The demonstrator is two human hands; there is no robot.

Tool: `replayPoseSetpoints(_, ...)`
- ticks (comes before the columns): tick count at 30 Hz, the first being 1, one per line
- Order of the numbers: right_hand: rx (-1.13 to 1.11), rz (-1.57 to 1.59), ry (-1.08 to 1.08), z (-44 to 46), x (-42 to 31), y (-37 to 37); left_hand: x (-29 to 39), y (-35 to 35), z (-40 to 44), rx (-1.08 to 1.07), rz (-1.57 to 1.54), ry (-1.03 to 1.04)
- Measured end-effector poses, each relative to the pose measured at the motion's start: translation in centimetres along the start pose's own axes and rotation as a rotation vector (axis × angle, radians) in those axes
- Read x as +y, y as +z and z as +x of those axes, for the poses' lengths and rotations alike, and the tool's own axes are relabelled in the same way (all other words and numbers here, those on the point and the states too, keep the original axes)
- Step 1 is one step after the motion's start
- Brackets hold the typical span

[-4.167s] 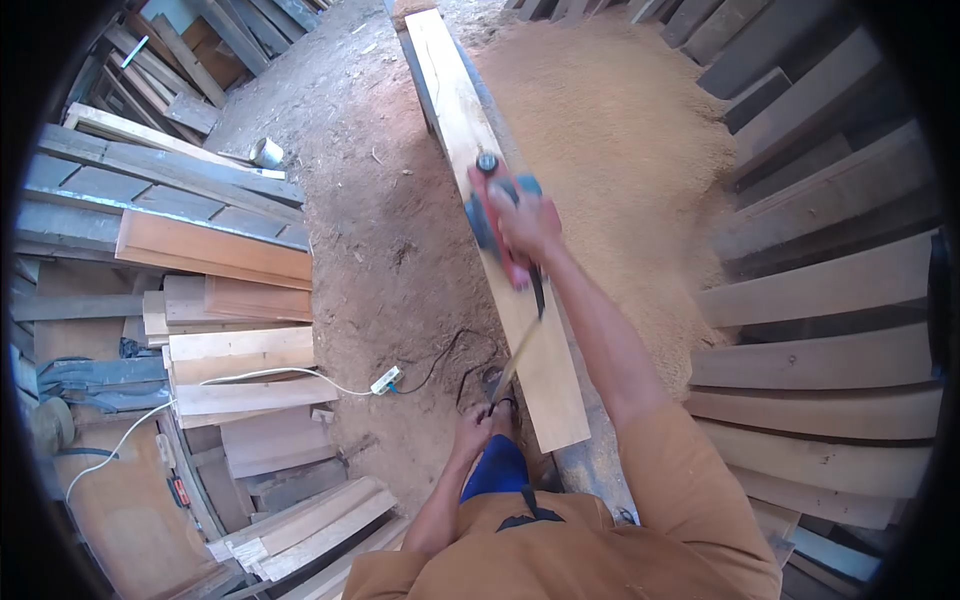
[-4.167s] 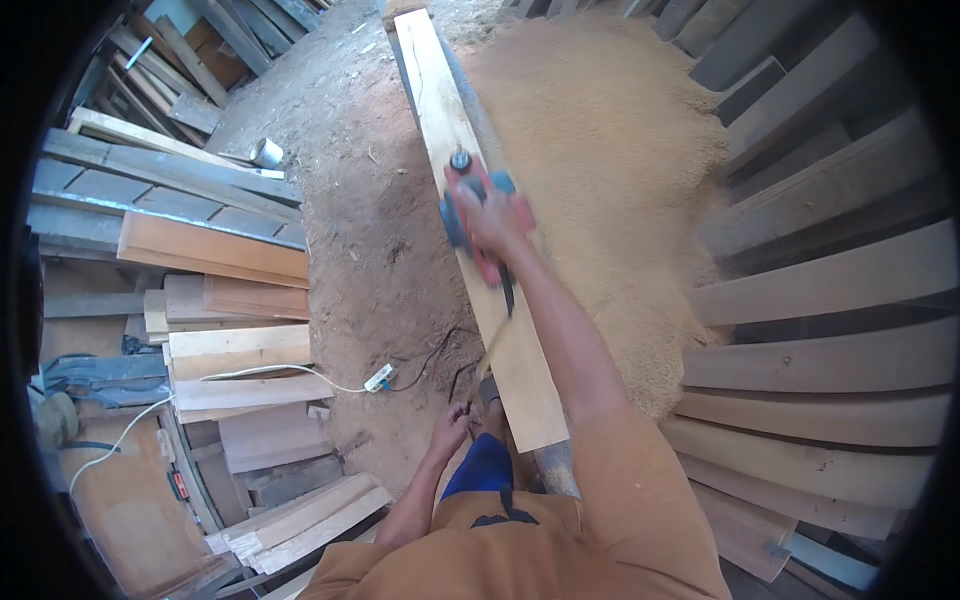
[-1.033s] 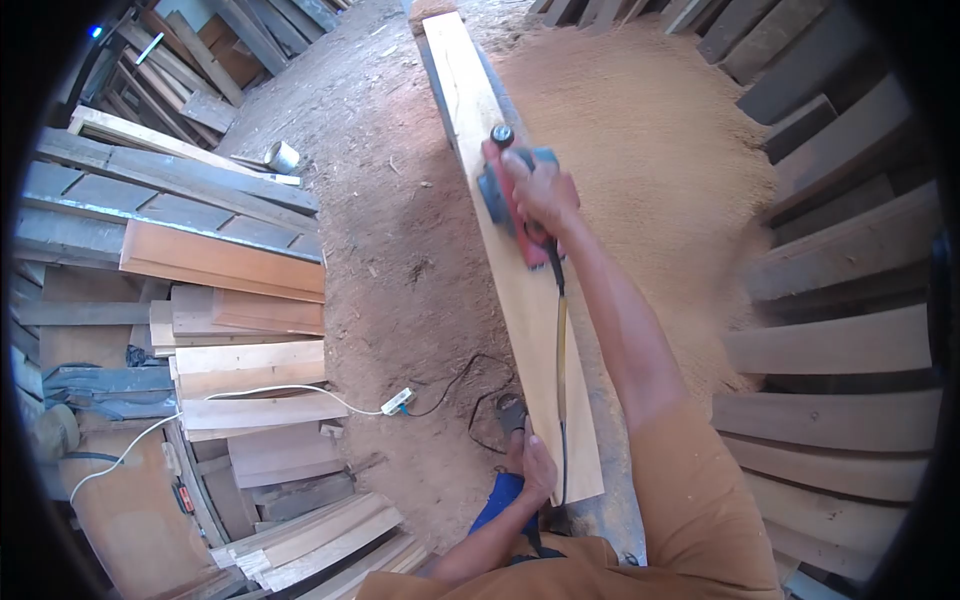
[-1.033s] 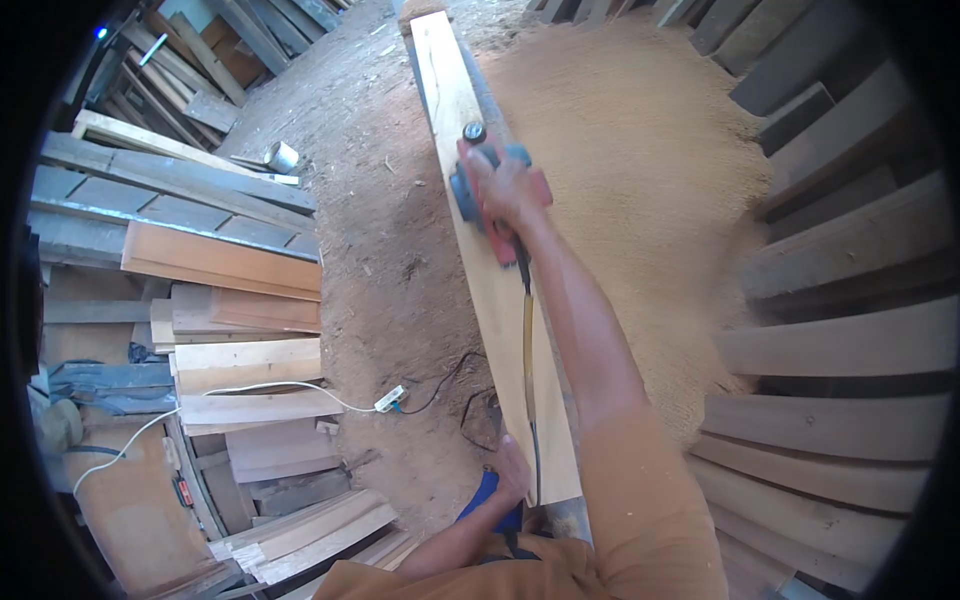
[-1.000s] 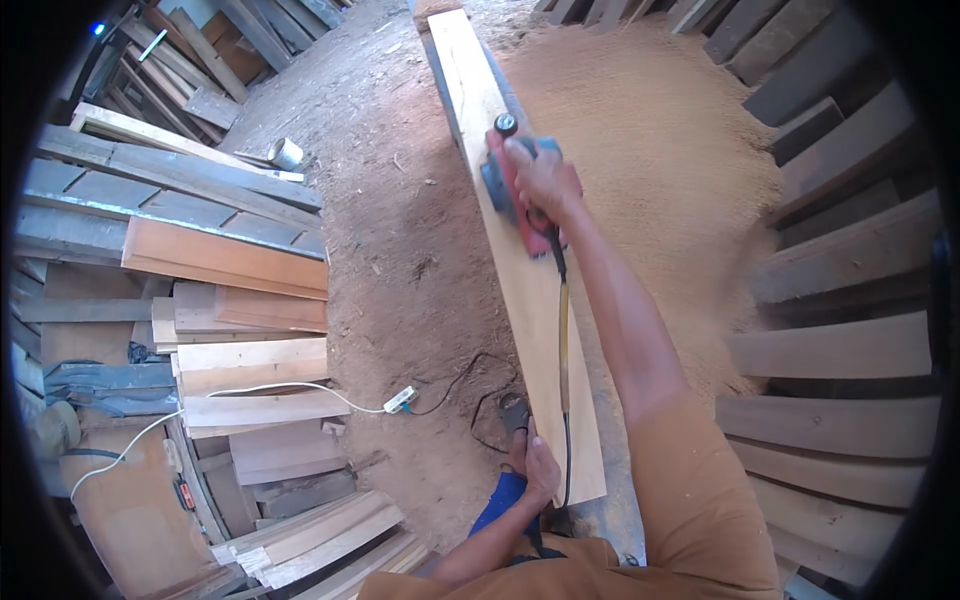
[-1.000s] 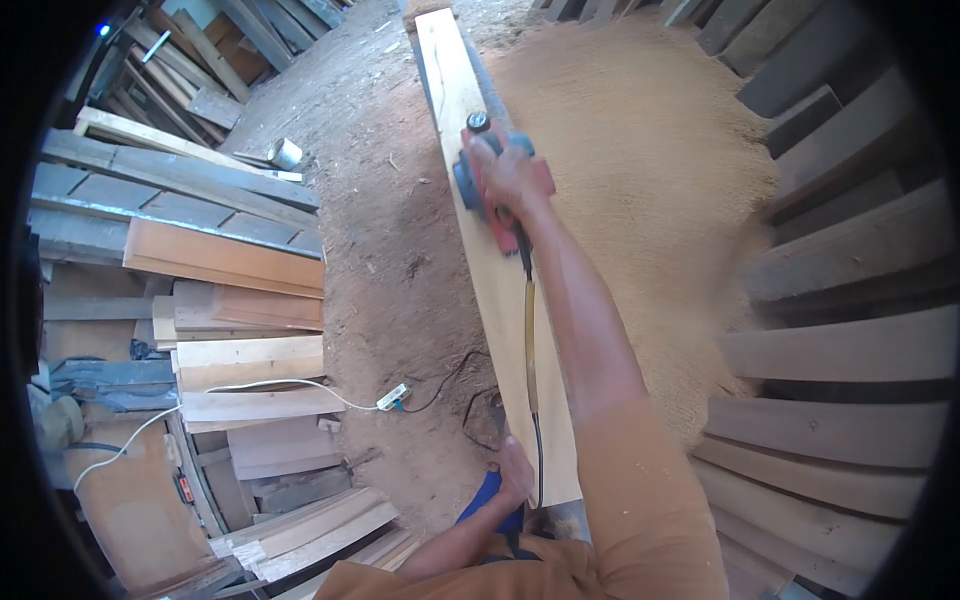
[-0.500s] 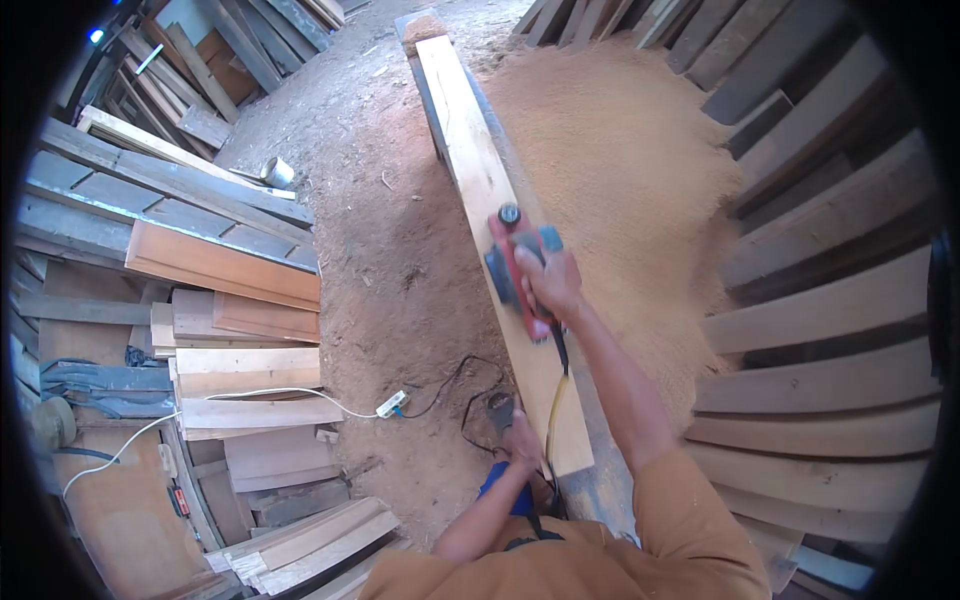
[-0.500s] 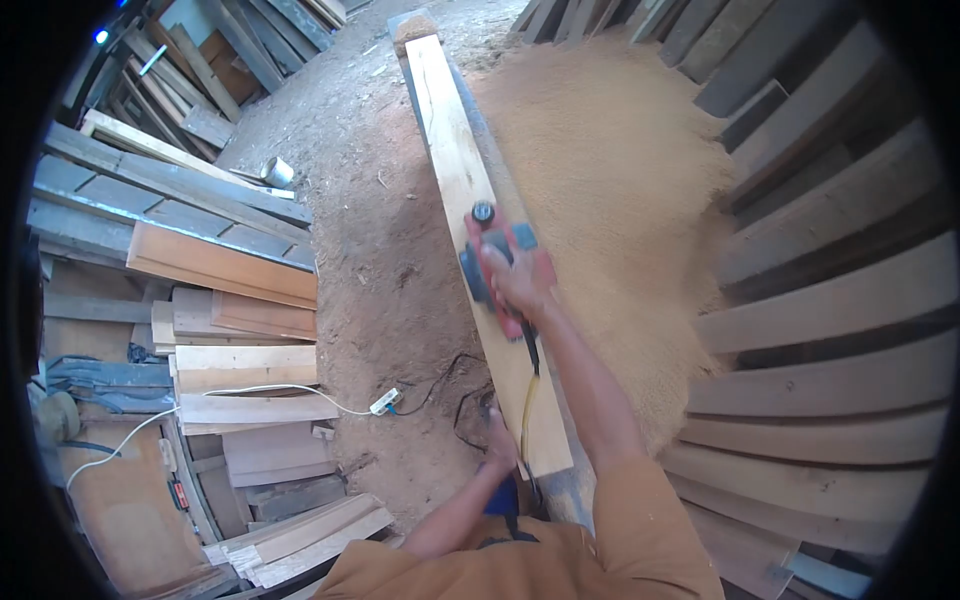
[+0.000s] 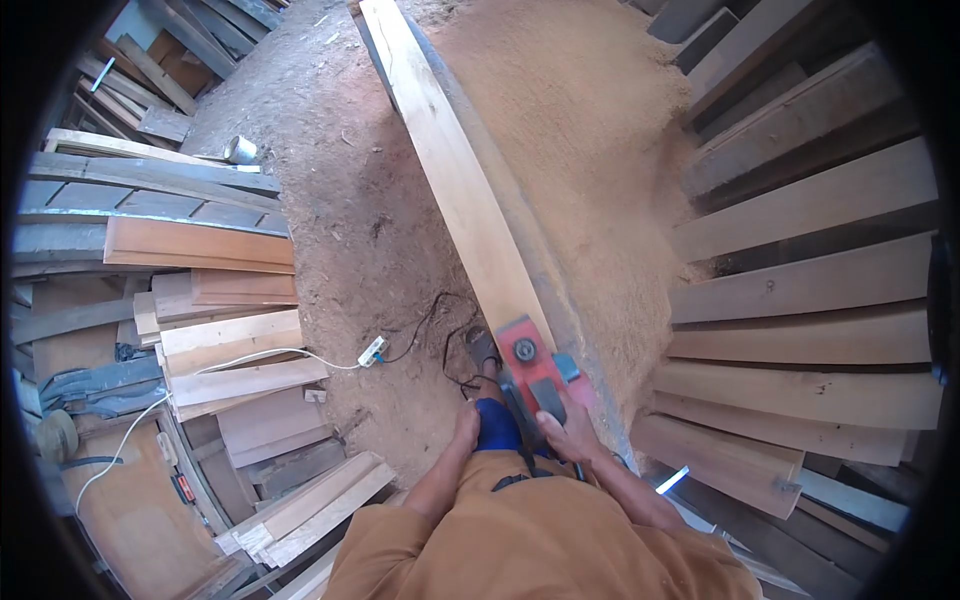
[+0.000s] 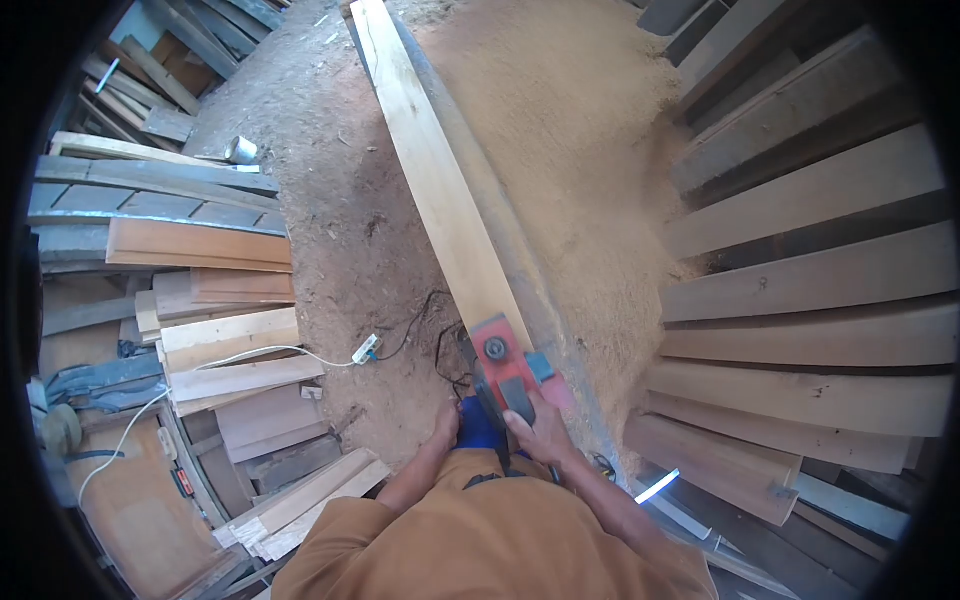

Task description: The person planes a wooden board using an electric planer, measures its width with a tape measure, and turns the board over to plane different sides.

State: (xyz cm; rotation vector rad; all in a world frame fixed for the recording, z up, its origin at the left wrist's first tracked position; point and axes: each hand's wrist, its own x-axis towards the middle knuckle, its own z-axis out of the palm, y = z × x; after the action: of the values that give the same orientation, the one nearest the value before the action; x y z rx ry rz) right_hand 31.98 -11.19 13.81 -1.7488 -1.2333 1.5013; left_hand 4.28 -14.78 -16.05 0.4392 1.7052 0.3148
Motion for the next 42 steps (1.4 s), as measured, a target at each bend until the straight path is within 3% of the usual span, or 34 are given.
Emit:
replayPoseSetpoints(1,0.002,-0.016,-0.006,2.0,-1.5,-0.1,0.7,-0.2,-0.9,-0.004,0.015,-0.007)
replayPoseSetpoints(4,0.032,-0.012,-0.145,9.5,-5.9,-0.2,2.0,-0.1,-1.6,0.013,0.189,0.379)
replayPoseSetpoints(10,0.097,-0.039,-0.180,26.6,-16.3,-0.7,8.0,-0.5,-3.2,0.071,0.010,0.141)
replayPoseSetpoints(13,0.066,-0.016,-0.248,33.5,-18.9,-1.3,8.5,-1.2,-2.3,0.014,-0.023,0.282)
replayPoseSetpoints(15,0.046,0.013,-0.073,34.2,-22.1,-2.4,9.2,-1.6,-1.8,-0.064,-0.067,0.195)
replayPoseSetpoints(20,0.032,0.179,-0.113,33.2,-19.3,-1.5,13.4,0.1,-3.0,-0.220,-0.295,0.054)
replayPoseSetpoints(24,-0.061,0.222,-0.068,25.3,-14.7,-0.8,15.5,2.5,-3.8,-0.371,-0.502,0.102)
replayPoseSetpoints(26,-0.064,0.073,-0.036,20.3,-10.4,-0.3,16.9,3.1,-4.8,-0.407,-0.566,0.108)
replayPoseSetpoints(31,-0.057,0.073,-0.108,2.7,-2.0,0.6,14.9,3.6,-0.9,-0.570,-0.721,0.099)
replayPoseSetpoints(34,-0.017,0.061,-0.076,-1.1,-1.3,1.1,15.5,3.6,-2.1,-0.481,-0.656,0.060)
replayPoseSetpoints(36,-0.037,0.048,-0.001,1.0,-2.1,1.4,15.8,3.5,-3.2,-0.519,-0.745,0.036)
replayPoseSetpoints(40,-0.034,0.041,-0.204,12.1,-8.1,1.7,18.3,3.7,-7.5,-0.455,-0.717,0.085)
replayPoseSetpoints(42,0.162,-0.082,-0.262,20.3,-10.7,3.0,17.0,3.7,-5.2,-0.447,-0.728,0.006)
